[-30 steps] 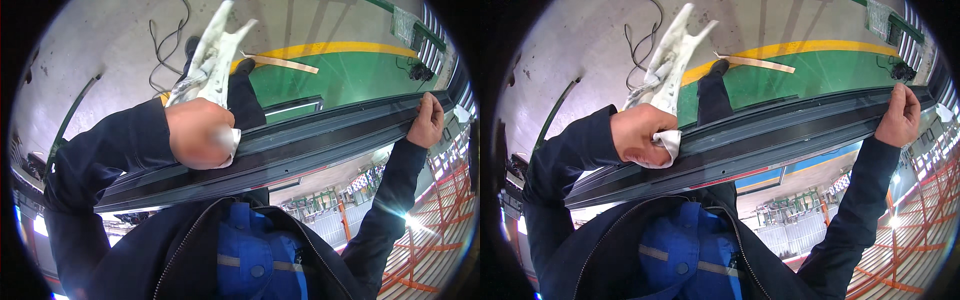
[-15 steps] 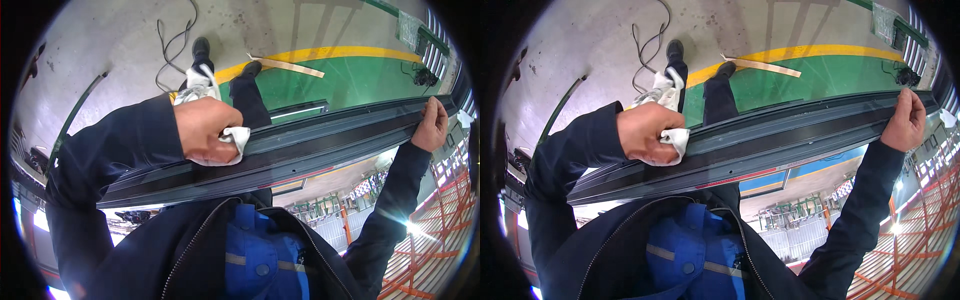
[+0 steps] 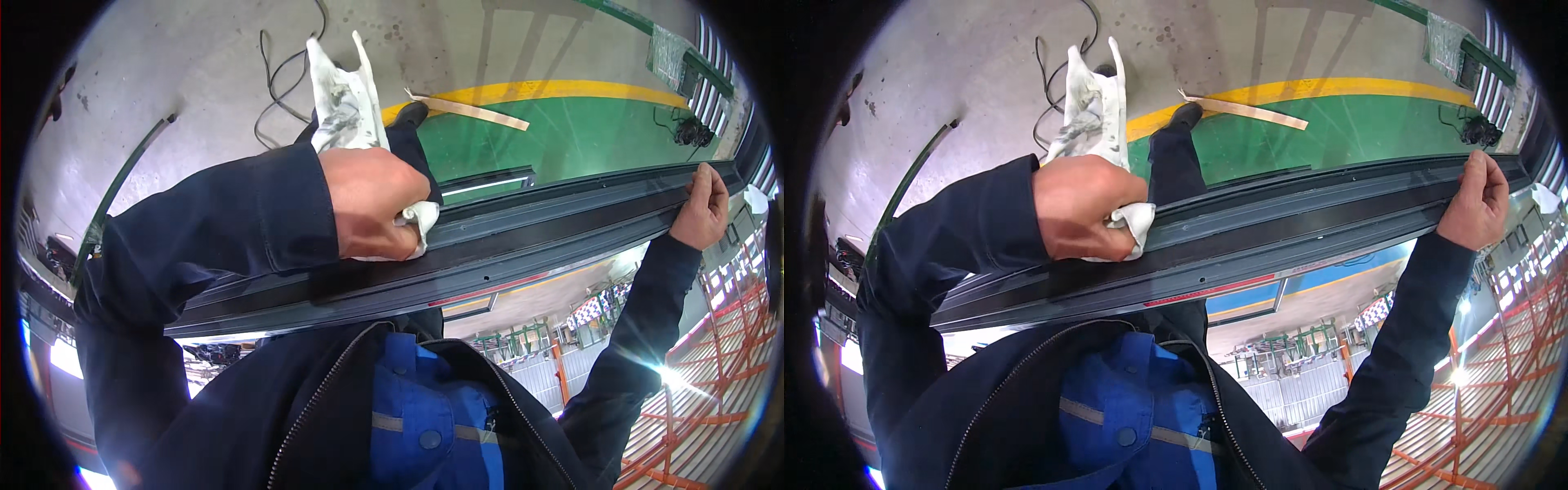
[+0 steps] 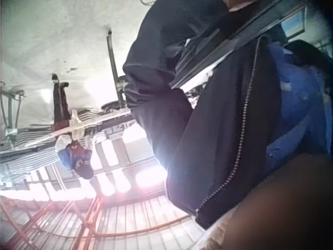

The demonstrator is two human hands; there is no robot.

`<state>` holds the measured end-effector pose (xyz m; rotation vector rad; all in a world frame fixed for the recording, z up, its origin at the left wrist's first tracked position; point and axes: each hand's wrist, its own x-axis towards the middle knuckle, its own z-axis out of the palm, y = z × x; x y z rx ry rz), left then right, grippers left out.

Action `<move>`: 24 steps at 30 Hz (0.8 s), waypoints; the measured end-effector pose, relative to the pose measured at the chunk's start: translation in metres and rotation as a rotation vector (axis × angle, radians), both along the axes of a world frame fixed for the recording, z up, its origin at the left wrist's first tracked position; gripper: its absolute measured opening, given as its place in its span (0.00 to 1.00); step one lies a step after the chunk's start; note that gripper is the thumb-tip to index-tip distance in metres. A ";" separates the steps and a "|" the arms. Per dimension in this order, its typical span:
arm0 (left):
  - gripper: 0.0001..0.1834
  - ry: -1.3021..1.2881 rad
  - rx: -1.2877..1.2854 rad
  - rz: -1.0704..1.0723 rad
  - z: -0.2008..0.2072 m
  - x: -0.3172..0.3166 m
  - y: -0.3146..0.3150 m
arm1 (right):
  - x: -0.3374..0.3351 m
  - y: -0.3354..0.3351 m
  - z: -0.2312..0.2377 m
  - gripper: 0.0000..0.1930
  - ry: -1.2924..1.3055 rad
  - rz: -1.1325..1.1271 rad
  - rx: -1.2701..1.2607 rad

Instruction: Wiping down a long metal frame component with a cloth and a cleaning solution.

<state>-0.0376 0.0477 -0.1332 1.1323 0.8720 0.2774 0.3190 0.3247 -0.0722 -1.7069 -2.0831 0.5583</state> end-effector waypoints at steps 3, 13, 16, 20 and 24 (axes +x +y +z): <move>0.13 -0.086 -0.092 -0.011 -0.001 -0.005 -0.008 | 0.000 -0.001 0.000 0.11 -0.014 -0.009 -0.009; 0.16 0.015 -0.093 -0.061 0.010 -0.004 0.005 | 0.007 0.003 -0.001 0.11 0.033 -0.005 -0.032; 0.16 0.003 -0.165 -0.064 0.008 0.001 0.009 | 0.009 0.007 -0.002 0.11 0.023 -0.003 -0.028; 0.16 0.031 -0.094 -0.016 0.007 0.008 0.008 | 0.004 0.004 0.001 0.11 0.017 -0.004 -0.020; 0.16 0.031 -0.005 0.079 0.004 0.021 0.016 | 0.005 0.006 0.000 0.11 0.045 -0.010 -0.031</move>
